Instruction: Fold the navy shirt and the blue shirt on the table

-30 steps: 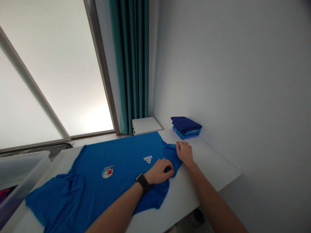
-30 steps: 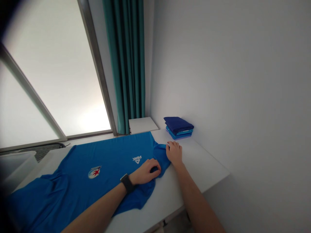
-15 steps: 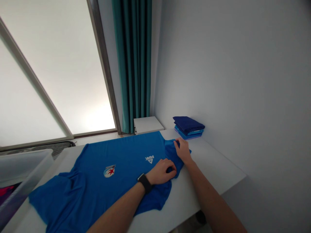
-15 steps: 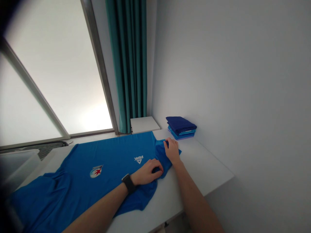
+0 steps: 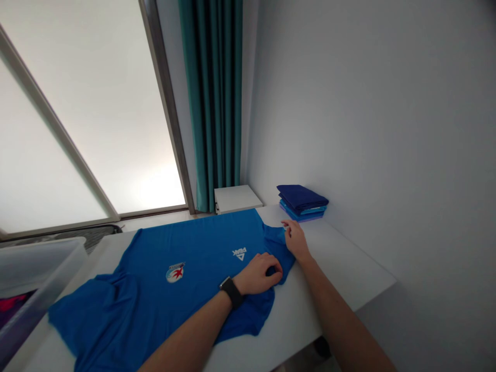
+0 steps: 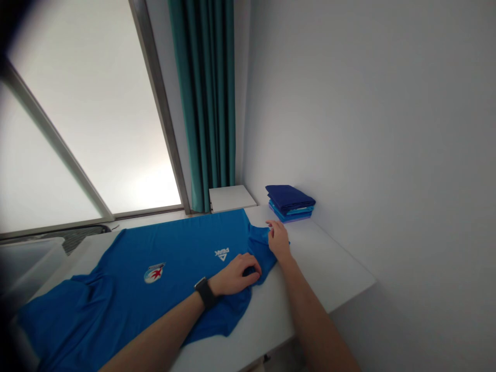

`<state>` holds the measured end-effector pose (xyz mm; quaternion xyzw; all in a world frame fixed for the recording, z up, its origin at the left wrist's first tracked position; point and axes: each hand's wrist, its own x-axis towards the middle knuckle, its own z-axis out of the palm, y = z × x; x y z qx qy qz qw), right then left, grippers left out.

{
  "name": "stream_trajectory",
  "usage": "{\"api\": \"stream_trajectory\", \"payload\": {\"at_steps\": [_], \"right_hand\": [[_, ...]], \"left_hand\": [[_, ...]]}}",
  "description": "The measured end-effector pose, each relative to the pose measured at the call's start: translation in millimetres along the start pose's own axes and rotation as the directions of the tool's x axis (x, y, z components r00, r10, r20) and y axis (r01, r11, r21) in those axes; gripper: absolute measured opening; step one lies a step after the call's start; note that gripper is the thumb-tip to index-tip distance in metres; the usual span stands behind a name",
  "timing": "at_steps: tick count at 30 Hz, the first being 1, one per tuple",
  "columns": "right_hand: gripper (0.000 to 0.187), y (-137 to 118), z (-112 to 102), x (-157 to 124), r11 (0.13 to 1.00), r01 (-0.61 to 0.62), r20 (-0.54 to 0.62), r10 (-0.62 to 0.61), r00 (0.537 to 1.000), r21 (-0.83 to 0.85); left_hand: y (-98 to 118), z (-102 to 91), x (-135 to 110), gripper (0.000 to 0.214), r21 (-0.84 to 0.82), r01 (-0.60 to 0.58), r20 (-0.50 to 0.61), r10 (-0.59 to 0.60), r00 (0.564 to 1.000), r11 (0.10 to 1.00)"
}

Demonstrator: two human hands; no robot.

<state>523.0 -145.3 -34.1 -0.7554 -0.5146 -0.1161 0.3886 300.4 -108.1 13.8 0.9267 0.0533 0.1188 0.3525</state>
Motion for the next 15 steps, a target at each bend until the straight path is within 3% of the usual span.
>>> {"api": "stream_trajectory", "payload": {"at_steps": [4,6,11,15], "right_hand": [[0.03,-2.5,0.3,-4.6,0.93,-0.21,0.035,0.23,0.972,-0.301],[0.031,-4.0,2.1,-6.7,0.884,-0.234,0.053,0.278,0.959,-0.403],[0.02,-6.1,4.6,-8.3,0.872,-0.15,0.088,0.214,0.973,-0.467],[0.013,-5.1,3.4,-9.0,0.896,-0.093,0.106,0.153,0.982,-0.434]], "left_hand": [[0.4,-1.0,0.0,0.012,0.006,0.007,0.001,-0.007,1.0,1.0],[1.7,-2.1,0.0,0.012,0.007,0.018,0.005,-0.018,1.0,1.0],[3.6,-2.2,0.8,0.013,-0.034,0.004,-0.013,-0.005,1.0,0.999],[1.2,-3.7,4.5,0.016,-0.134,0.016,-0.115,-0.031,0.993,0.991]]}}
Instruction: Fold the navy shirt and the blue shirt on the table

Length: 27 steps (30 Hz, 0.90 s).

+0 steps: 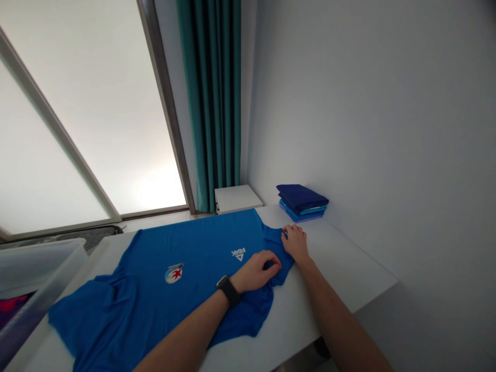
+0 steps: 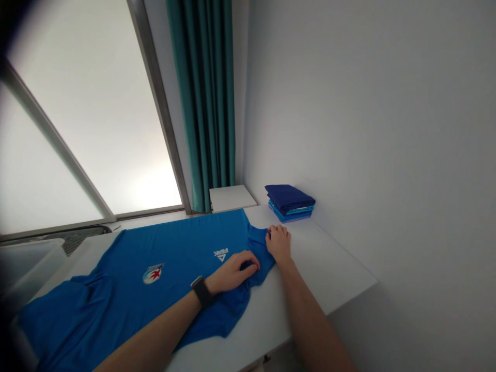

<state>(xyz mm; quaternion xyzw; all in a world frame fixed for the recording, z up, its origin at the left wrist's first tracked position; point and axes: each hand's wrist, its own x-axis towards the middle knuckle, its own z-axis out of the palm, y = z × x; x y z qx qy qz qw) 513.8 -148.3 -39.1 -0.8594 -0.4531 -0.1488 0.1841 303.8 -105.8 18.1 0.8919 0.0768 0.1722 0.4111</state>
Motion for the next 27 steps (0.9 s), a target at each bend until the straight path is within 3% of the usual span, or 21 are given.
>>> {"api": "stream_trajectory", "payload": {"at_steps": [5,8,11,16,27], "right_hand": [[0.011,1,-1,1,0.997,0.006,0.001,-0.006,1.0,0.078],[0.012,0,0,3,0.991,-0.009,0.0,0.009,1.0,0.135],[0.015,0,1,4,0.979,-0.001,-0.014,0.004,1.0,0.204],[0.021,-1,2,5,0.95,0.053,-0.061,-0.036,0.997,0.309],[0.03,-4,2,7,0.935,0.025,-0.062,-0.004,0.998,0.353]], "left_hand": [[-19,-15.0,23,0.02,-0.034,0.153,-0.193,-0.157,0.969,0.988],[-38,-26.3,47,0.021,0.125,0.188,-0.226,-0.156,0.961,0.974],[-53,-31.6,72,0.024,0.299,0.156,-0.217,-0.092,0.972,0.942],[-68,-26.3,97,0.034,0.443,0.118,-0.165,-0.049,0.985,0.889],[-93,-19.5,102,0.025,0.42,0.114,-0.148,-0.057,0.987,0.901]]}}
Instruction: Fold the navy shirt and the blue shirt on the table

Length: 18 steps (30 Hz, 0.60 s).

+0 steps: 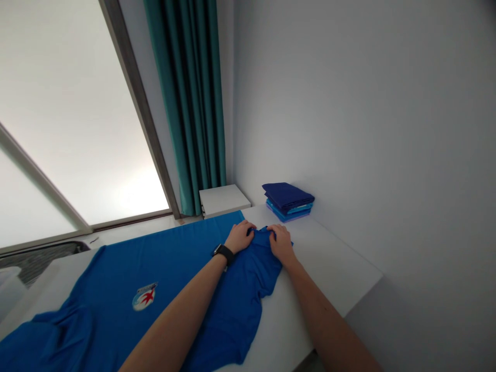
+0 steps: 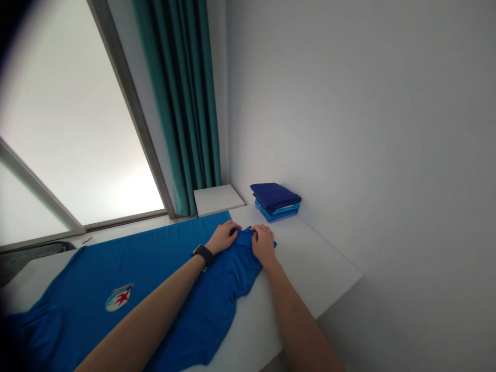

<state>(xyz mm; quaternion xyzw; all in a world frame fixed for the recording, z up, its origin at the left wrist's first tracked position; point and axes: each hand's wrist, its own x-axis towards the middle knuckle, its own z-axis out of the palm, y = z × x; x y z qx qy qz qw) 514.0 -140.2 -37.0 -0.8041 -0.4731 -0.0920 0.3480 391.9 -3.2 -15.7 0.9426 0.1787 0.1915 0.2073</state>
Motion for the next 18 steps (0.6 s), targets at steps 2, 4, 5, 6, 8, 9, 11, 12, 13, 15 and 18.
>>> {"api": "stream_trajectory", "payload": {"at_steps": [2,4,5,6,8,9,11,12,13,15,18], "right_hand": [[0.027,-1,0,0,0.999,-0.028,0.002,0.028,1.0,-0.027],[0.02,-2,0,0,0.996,-0.061,0.002,0.061,0.998,-0.058],[0.017,-3,0,0,0.995,-0.075,0.004,0.076,0.997,-0.07],[0.016,-3,0,1,0.993,-0.085,0.01,0.086,0.996,-0.081],[0.017,-1,-2,5,0.99,-0.091,0.039,0.096,0.995,-0.109],[0.018,0,-3,7,0.988,-0.088,0.063,0.097,0.993,-0.127],[0.018,2,-5,16,0.984,-0.082,0.12,0.101,0.988,-0.156],[0.017,3,-5,20,0.984,-0.081,0.151,0.105,0.983,-0.158],[0.016,4,-6,25,0.985,-0.079,0.179,0.106,0.978,-0.152],[0.014,3,-6,33,0.991,-0.068,0.225,0.093,0.97,-0.115],[0.01,-2,-5,38,0.999,-0.025,0.253,0.034,0.967,-0.038]], "left_hand": [[-1,1.0,-1,0.025,0.004,-0.004,-0.005,0.004,1.0,1.0],[-1,1.3,-2,0.025,0.013,-0.018,-0.009,0.018,1.0,1.0],[-1,1.2,-2,0.025,0.017,-0.026,-0.009,0.026,1.0,1.0],[0,1.0,-2,0.025,0.02,-0.032,-0.008,0.032,0.999,0.999],[1,0.7,-2,0.025,0.023,-0.034,-0.001,0.034,0.999,0.999],[1,0.6,-2,0.025,0.025,-0.029,0.005,0.029,1.0,0.999],[2,0.6,-2,0.024,0.035,-0.02,0.012,0.019,1.0,0.999],[3,0.6,-3,0.024,0.041,-0.016,0.012,0.016,1.0,0.999],[4,0.5,-3,0.023,0.048,-0.016,0.011,0.015,1.0,0.999],[5,0.0,-3,0.022,0.056,-0.018,0.003,0.018,1.0,0.998],[6,-1.3,-5,0.022,0.048,-0.018,-0.012,0.019,1.0,0.999]]}}
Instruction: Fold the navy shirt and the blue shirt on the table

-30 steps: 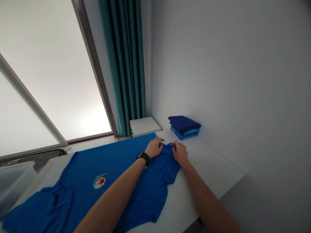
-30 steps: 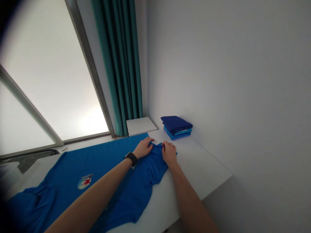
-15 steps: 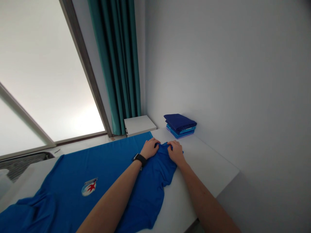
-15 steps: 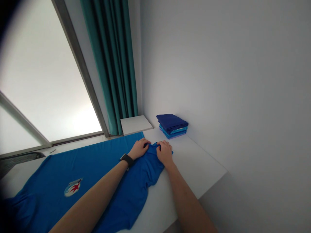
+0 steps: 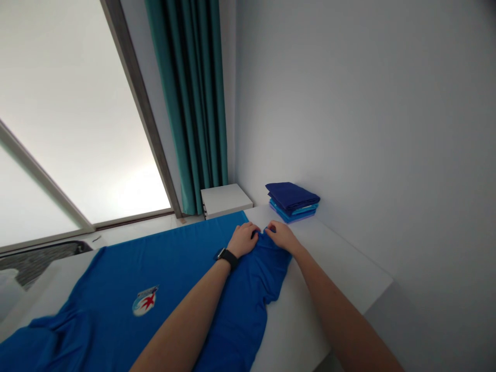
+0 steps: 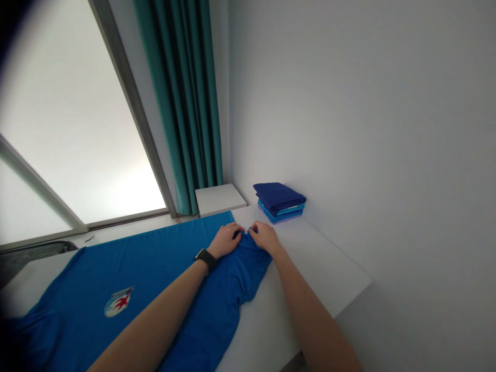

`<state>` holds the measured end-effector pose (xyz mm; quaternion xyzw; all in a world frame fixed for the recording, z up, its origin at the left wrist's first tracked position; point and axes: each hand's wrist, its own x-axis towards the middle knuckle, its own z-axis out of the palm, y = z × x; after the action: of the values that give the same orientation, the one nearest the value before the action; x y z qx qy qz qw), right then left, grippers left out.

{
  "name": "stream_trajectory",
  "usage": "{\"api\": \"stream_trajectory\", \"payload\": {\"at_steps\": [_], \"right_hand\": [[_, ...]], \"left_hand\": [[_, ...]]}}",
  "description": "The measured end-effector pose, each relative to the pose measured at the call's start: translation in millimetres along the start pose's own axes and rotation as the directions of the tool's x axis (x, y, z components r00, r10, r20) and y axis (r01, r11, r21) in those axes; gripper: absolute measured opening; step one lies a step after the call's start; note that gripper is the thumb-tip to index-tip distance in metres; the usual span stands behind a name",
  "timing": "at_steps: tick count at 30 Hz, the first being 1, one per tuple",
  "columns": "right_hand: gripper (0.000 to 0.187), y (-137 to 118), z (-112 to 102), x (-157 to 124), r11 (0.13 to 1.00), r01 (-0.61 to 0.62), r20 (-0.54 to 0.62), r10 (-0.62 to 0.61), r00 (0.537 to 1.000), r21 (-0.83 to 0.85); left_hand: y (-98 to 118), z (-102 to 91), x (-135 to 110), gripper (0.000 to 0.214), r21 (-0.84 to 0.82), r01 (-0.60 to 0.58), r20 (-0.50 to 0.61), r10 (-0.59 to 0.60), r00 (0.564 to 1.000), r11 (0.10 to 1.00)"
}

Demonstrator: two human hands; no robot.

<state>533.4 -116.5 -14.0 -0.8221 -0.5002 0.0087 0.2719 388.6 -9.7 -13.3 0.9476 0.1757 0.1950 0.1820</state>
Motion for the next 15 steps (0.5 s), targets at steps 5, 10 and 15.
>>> {"api": "stream_trajectory", "payload": {"at_steps": [5,10,15], "right_hand": [[0.016,-6,1,-9,0.961,0.114,-0.174,-0.071,0.982,0.253],[0.018,-3,0,-14,0.938,0.092,-0.254,-0.004,0.967,0.335],[0.026,-2,-2,-14,0.916,0.125,-0.305,-0.004,0.952,0.38]], "left_hand": [[-1,-0.4,-2,0.024,-0.059,0.014,-0.039,-0.016,0.999,0.998],[-3,-0.1,-1,0.024,-0.091,0.019,-0.053,-0.024,0.998,0.996],[-6,-0.2,1,0.02,-0.197,-0.001,-0.108,-0.021,0.994,0.98]]}}
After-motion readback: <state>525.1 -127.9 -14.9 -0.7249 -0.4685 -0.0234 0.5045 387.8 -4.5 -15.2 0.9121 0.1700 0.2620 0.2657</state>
